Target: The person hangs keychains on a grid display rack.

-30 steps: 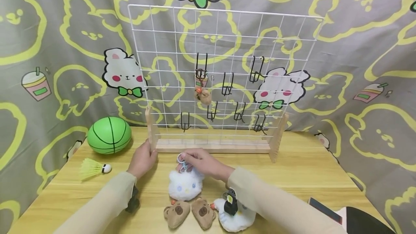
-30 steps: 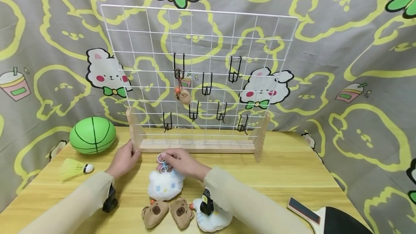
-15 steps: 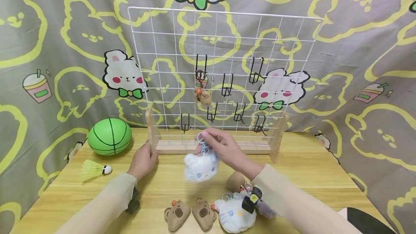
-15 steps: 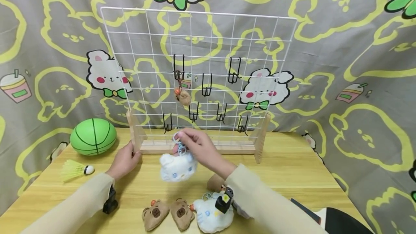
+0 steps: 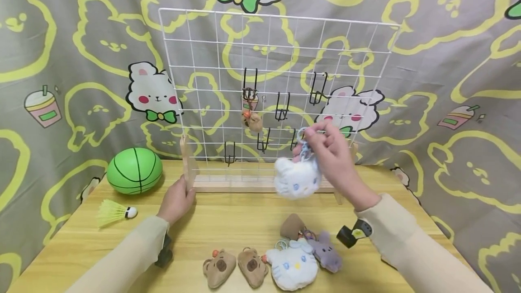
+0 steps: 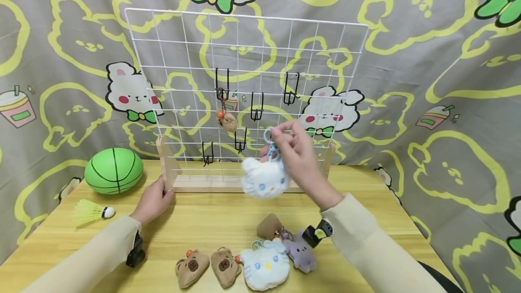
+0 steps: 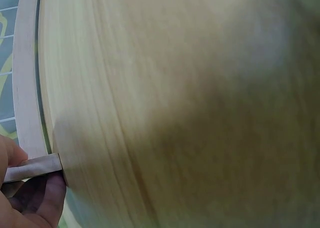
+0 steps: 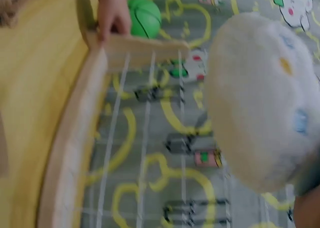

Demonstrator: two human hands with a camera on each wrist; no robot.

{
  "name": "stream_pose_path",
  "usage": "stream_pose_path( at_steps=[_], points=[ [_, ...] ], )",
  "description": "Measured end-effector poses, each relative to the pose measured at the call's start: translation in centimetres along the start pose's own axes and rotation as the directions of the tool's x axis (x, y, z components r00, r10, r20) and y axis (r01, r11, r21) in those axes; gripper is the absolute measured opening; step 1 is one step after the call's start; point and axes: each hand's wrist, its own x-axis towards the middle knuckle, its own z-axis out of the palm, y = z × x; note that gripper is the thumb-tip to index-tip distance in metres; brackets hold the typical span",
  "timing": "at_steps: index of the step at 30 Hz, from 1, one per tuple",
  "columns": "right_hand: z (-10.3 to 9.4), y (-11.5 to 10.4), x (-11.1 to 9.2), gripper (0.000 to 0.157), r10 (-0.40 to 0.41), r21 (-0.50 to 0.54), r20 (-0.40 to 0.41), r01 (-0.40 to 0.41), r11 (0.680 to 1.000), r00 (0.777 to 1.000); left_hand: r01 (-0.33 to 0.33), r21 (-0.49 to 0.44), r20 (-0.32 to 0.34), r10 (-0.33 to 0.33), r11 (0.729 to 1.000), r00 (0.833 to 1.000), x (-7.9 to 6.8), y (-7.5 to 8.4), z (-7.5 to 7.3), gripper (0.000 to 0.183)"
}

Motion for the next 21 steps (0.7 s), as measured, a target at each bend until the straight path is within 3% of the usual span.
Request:
stream_pose_path(
  at_steps=[6, 11, 21],
  points=[
    [-2.8, -1.1, 1.8, 0.011, -0.108, -0.015, -0.148, 0.106, 0.994, 0.983, 0.0, -0.002, -0.001, 0.0, 1.0, 1.0, 0.0, 0.0, 0.0, 0.048],
    [-4.2, -1.5, 3.7, 0.01, -0.194, -0.077, -0.198, 0.182, 0.98, 0.961, -0.002, 0.011, -0.013, 0.002, 1.0, 1.0, -0.1, 0.0, 0.0, 0.048],
    [-5.1, -0.2, 6.2, 0.013, -0.117, -0.133, -0.194, 0.092, 0.987, 0.974, -0.007, 0.012, -0.019, 0.007, 1.0, 1.0, -0.1, 0.0, 0.1, 0.048]
  ],
)
